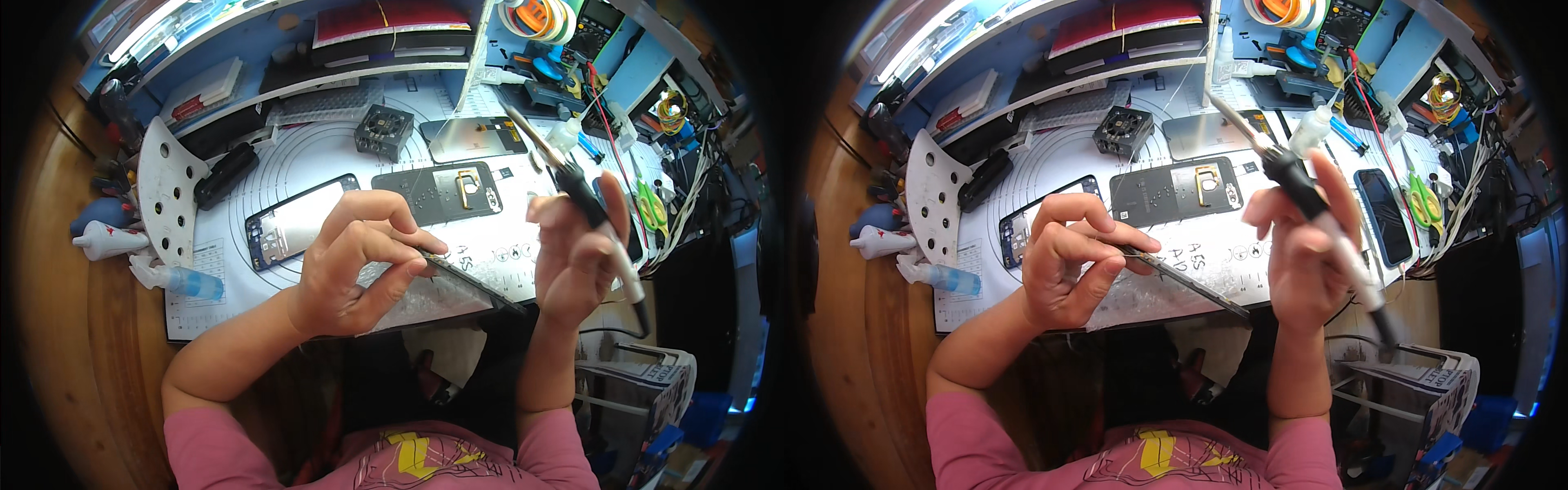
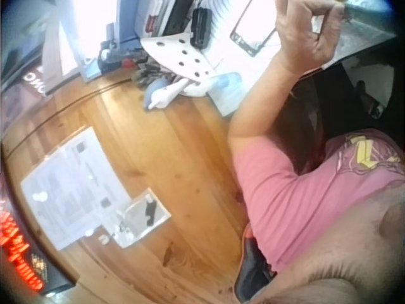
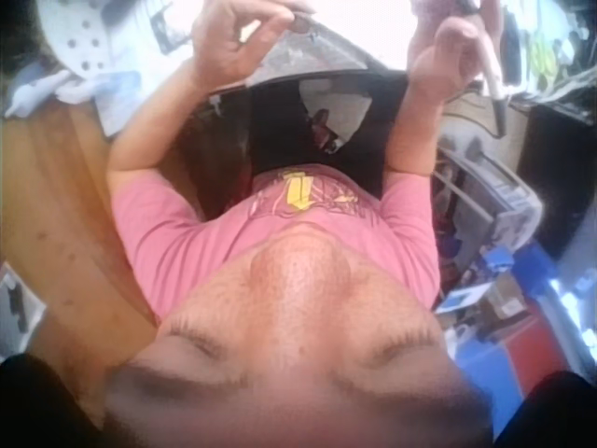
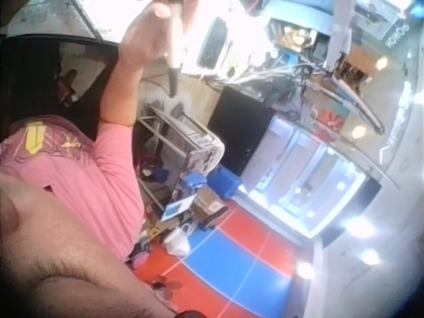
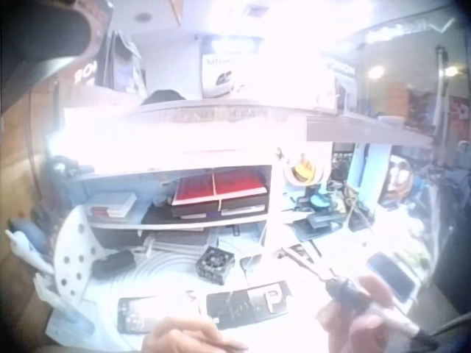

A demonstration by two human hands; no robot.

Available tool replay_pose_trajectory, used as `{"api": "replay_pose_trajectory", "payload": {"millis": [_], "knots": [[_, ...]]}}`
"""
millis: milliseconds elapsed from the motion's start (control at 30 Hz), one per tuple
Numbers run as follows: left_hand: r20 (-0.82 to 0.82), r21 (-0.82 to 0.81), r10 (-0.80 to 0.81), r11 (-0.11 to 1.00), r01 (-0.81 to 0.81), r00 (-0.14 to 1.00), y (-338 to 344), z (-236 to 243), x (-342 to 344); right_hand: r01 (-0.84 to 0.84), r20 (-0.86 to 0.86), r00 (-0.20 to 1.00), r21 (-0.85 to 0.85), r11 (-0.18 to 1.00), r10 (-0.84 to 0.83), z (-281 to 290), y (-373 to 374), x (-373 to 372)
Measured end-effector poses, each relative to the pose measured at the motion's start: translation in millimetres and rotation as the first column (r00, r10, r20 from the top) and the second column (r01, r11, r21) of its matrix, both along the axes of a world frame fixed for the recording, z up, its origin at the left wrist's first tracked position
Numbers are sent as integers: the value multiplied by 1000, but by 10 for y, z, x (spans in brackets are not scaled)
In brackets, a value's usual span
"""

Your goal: The person uses a soldering iron to apply heat to the internal circuitry of a phone screen by hand on a repair bench.

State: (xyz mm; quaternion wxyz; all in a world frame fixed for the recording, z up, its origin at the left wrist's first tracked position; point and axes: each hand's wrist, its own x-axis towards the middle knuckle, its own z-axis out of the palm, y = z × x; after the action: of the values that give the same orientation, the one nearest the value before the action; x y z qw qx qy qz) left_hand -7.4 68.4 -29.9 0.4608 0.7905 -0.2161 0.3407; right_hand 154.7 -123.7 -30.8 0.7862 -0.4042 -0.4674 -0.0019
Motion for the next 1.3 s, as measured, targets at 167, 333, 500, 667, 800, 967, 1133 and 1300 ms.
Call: {"api": "replay_pose_trajectory", "payload": {"millis": [167, 333, 500, 667, 800, 967, 1133, 1300], "knots": [[33, 85, 37, 996, -39, 999, 27, -8, 20, -38, -271, 959, 183, 982, 88, -264, -153, 53], [77, 86, 20, 996, -27, 997, 46, -43, 81, -68, -262, 959, 156, 985, 108, -356, -219, 18], [52, 97, 82, 991, -86, 995, 61, -50, 48, -52, -302, 950, 74, 996, 72, -338, -214, -67], [93, 101, 74, 991, -83, 993, 70, -60, 75, -82, -225, 971, 3, 997, 81, -274, -158, -92], [98, 117, 77, 989, -89, 992, 74, -51, 69, -97, -224, 970, -6, 995, 94, -276, -148, -100], [106, 135, 92, 985, -106, 990, 82, -50, 66, -67, -200, 978, -75, 995, 51, -254, -165, -104], [91, 215, 113, 968, -130, 989, 102, 29, 26, -61, -207, 977, -70, 996, 45, -252, -158, -111], [99, 152, 115, 980, -130, 988, 59, -9, 37, -85, -211, 975, -39, 996, 75, -265, -153, -101]]}}
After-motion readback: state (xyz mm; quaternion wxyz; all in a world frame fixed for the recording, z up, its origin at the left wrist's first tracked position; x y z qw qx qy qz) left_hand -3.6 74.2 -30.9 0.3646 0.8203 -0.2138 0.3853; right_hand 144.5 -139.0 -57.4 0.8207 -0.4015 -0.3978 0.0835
